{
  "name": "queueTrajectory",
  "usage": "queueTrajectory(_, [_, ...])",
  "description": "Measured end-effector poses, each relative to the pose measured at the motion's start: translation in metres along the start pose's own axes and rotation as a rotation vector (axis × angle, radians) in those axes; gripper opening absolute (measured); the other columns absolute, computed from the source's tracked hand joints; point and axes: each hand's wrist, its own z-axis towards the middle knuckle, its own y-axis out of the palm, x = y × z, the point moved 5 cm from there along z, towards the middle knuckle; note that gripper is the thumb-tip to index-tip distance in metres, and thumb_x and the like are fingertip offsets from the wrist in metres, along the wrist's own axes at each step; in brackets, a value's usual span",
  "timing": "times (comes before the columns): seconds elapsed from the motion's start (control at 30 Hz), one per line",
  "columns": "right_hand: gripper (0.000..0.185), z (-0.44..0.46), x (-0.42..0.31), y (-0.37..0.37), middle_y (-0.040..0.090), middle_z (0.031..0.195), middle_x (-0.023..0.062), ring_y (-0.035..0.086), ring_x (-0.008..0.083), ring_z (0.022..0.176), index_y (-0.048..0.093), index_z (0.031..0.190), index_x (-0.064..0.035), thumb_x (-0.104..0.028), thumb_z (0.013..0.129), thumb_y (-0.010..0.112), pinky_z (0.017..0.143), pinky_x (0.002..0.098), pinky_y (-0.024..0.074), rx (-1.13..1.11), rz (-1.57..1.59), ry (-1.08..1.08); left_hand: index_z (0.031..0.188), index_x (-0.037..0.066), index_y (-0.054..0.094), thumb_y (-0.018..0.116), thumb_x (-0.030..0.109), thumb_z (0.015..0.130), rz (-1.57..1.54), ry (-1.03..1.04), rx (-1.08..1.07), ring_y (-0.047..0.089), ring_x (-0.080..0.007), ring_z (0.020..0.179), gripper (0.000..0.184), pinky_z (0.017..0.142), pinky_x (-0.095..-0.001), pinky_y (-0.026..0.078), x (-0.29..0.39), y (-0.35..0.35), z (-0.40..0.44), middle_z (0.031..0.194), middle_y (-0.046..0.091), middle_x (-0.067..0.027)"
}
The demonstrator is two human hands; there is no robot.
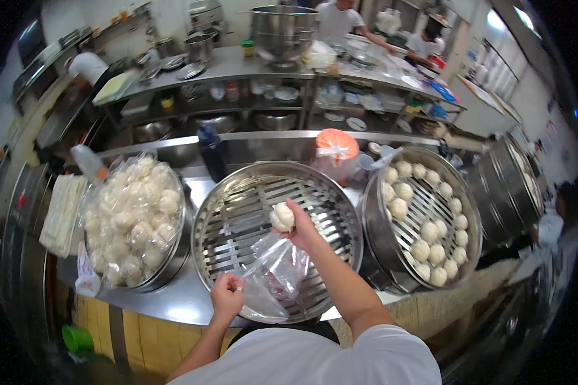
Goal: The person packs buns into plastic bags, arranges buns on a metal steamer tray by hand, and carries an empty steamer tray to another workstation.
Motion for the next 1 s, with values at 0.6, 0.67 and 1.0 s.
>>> queueTrajectory(0.6, [0.062, -0.356, 0.121, 0.038, 0.067, 0.133, 0.0047, 0.062, 0.0137, 0.122, 0.058, 0.152, -0.0034, -0.026, 0.097, 0.075, 0.103, 0.0297, 0.0508, 0.119, -0.114, -0.281, 0.081, 0.001, 0.063, 0.082, 0.001, 0.086, -0.193, 0.545, -0.808, 0.056, -0.0101, 0.061, 0.020, 0.056, -0.0292, 0.046, 0.169, 0.098, -0.036, 0.075, 0.063, -0.0053])
queueTrajectory(0.67, [0.064, -0.361, 0.135, 0.021, 0.066, 0.133, 0.0043, 0.062, 0.0131, 0.118, 0.054, 0.156, -0.0069, -0.026, 0.099, 0.073, 0.099, 0.0290, 0.0516, 0.280, -0.118, -0.284, 0.086, 0.000, 0.069, 0.081, 0.001, 0.086, -0.166, 0.554, -0.914, 0.061, -0.0127, 0.064, 0.012, 0.058, -0.0298, 0.049, 0.179, 0.106, -0.064, 0.079, 0.068, -0.0088])
queueTrajectory(1.0, [0.113, -0.478, 0.171, -0.050, 0.072, 0.109, 0.0046, 0.069, 0.0147, 0.072, -0.004, 0.173, -0.0204, -0.047, 0.094, 0.073, 0.048, 0.0305, 0.0570, 0.429, 0.174, -0.311, 0.105, 0.001, 0.064, 0.068, 0.006, 0.103, -0.812, -0.251, -1.443, 0.068, -0.0218, 0.079, 0.007, 0.083, -0.0400, 0.059, 0.185, 0.166, -0.194, 0.092, 0.070, -0.0065])
